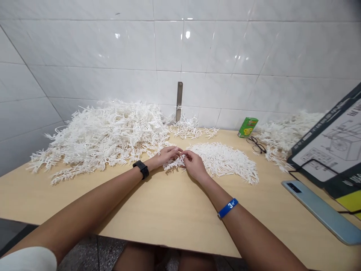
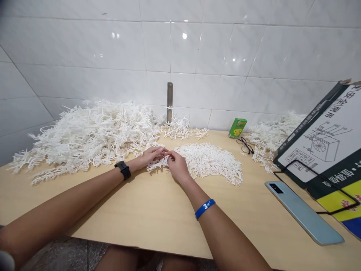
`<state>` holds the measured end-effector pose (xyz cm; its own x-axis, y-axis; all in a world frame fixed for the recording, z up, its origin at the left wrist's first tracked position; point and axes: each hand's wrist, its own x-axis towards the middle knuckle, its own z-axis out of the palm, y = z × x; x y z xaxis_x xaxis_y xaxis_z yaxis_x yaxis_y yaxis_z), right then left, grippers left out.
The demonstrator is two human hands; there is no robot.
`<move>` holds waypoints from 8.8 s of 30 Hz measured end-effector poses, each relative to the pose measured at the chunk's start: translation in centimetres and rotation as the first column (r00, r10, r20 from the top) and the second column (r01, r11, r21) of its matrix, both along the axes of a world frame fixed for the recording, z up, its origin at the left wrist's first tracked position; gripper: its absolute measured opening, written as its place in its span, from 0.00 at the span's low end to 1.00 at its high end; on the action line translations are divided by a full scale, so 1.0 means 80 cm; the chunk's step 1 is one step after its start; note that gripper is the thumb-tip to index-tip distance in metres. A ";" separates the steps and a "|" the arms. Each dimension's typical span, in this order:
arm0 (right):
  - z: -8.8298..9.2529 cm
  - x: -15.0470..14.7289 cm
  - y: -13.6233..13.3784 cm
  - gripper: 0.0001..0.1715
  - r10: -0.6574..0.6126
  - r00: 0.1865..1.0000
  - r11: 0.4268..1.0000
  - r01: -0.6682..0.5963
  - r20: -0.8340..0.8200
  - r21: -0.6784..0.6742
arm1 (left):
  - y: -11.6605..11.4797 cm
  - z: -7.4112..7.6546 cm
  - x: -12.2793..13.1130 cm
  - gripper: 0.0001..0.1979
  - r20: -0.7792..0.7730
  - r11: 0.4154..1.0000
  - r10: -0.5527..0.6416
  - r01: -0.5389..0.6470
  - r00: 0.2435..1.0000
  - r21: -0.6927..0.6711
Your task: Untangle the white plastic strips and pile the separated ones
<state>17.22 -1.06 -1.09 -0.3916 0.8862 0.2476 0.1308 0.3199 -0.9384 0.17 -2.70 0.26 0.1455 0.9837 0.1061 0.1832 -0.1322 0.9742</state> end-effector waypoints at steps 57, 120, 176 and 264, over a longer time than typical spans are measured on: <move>-0.004 -0.045 0.035 0.27 -0.090 0.816 0.900 -0.178 0.571 0.397 | -0.011 0.009 -0.022 0.16 -0.178 0.918 0.363 -0.318 0.915 0.239; 0.000 -0.043 0.040 0.13 0.395 0.917 0.916 -0.398 -0.062 -0.048 | -0.010 0.009 -0.028 0.20 -0.232 0.980 -0.144 0.171 0.962 0.100; -0.003 -0.037 0.039 0.10 -0.017 0.996 0.894 -0.022 0.083 0.447 | -0.010 0.006 -0.018 0.19 -0.249 0.977 0.194 -0.164 0.949 0.138; 0.005 -0.029 0.032 0.11 -0.095 0.955 0.925 -0.019 0.281 0.379 | -0.004 -0.001 -0.023 0.10 -0.018 0.986 0.136 -0.134 0.991 0.098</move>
<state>14.87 1.50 -0.71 -0.4643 0.7666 0.4435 0.3970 0.6278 -0.6695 -1.67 -3.01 0.22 0.0158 0.9797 0.1997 0.2297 -0.1979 0.9529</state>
